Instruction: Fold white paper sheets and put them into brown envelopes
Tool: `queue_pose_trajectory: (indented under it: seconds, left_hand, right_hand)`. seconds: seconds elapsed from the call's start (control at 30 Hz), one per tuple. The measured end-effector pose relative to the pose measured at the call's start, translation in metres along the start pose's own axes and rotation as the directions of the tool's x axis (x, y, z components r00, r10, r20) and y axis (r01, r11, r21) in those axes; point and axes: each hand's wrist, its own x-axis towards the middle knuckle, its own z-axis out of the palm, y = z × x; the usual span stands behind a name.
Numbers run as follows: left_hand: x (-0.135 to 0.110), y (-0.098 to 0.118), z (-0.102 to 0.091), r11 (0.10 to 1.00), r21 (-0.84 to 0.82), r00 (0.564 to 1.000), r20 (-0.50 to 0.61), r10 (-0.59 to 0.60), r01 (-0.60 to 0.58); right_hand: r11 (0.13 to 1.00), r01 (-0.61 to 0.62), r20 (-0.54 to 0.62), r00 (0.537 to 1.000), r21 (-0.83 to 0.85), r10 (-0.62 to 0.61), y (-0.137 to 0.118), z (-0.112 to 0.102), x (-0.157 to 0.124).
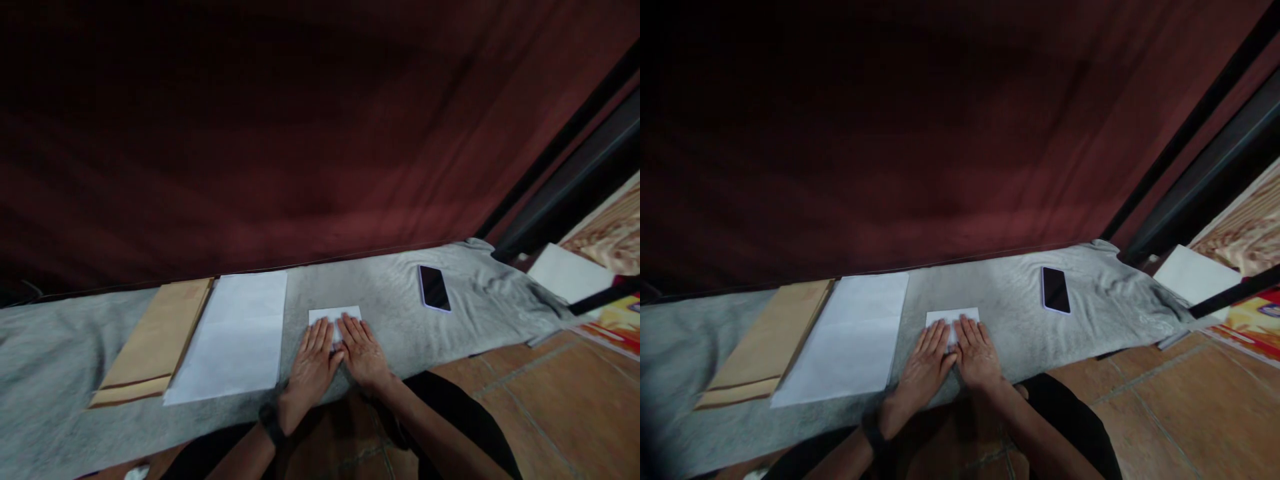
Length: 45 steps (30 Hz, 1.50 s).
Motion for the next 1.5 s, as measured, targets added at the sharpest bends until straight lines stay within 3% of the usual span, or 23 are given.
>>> queue_pose_trajectory:
  seconds: [0.1,0.4,0.53,0.63,0.8,0.9,1.0,1.2,1.3,1.5]
  left_hand:
    - [-0.009,-0.001,0.007,0.999,0.033,1.000,0.001,0.001,-0.001]
    - [-0.032,-0.003,0.009,0.985,0.057,0.981,-0.119,-0.155,0.162]
    - [-0.037,0.001,0.007,0.978,0.072,0.975,-0.126,-0.184,0.194]
    - [-0.036,0.003,0.005,0.975,0.089,0.973,-0.132,-0.190,0.202]
    - [-0.035,0.002,0.003,0.972,0.116,0.976,-0.094,-0.195,0.206]
    - [-0.036,0.000,0.005,0.964,0.135,0.973,-0.048,-0.226,0.230]
    - [-0.028,0.004,0.009,0.953,0.143,0.964,-0.020,-0.267,0.267]
    - [0.013,0.016,0.015,0.968,0.099,0.966,0.094,-0.240,0.231]
    - [0.023,0.009,0.017,0.955,0.106,0.951,0.113,-0.289,0.277]
    - [0.017,-0.007,0.017,0.924,0.155,0.931,0.051,-0.361,0.349]
  right_hand:
    - [1.000,-0.013,-0.023,1.000,-0.006,0.013,-0.001,0.001,0.000]
    - [0.982,-0.180,-0.111,0.979,-0.059,0.173,0.011,0.001,-0.020]
    - [0.976,-0.205,-0.159,0.968,-0.071,0.192,0.019,-0.002,-0.030]
    - [0.978,-0.202,-0.168,0.967,-0.056,0.190,0.010,-0.006,-0.024]
    - [0.999,-0.038,-0.060,0.997,0.023,0.040,-0.020,-0.011,0.000]
    - [0.999,-0.025,0.063,0.998,0.035,0.023,-0.027,-0.012,0.011]
    - [0.998,-0.044,0.143,0.989,0.038,0.038,-0.023,-0.011,0.016]
    - [0.999,0.004,0.158,0.987,0.041,-0.010,-0.014,-0.003,0.026]
    - [0.999,-0.029,0.121,0.992,0.016,0.027,-0.012,0.002,0.029]
    - [0.989,-0.145,-0.045,0.989,-0.038,0.143,0.010,0.008,0.023]
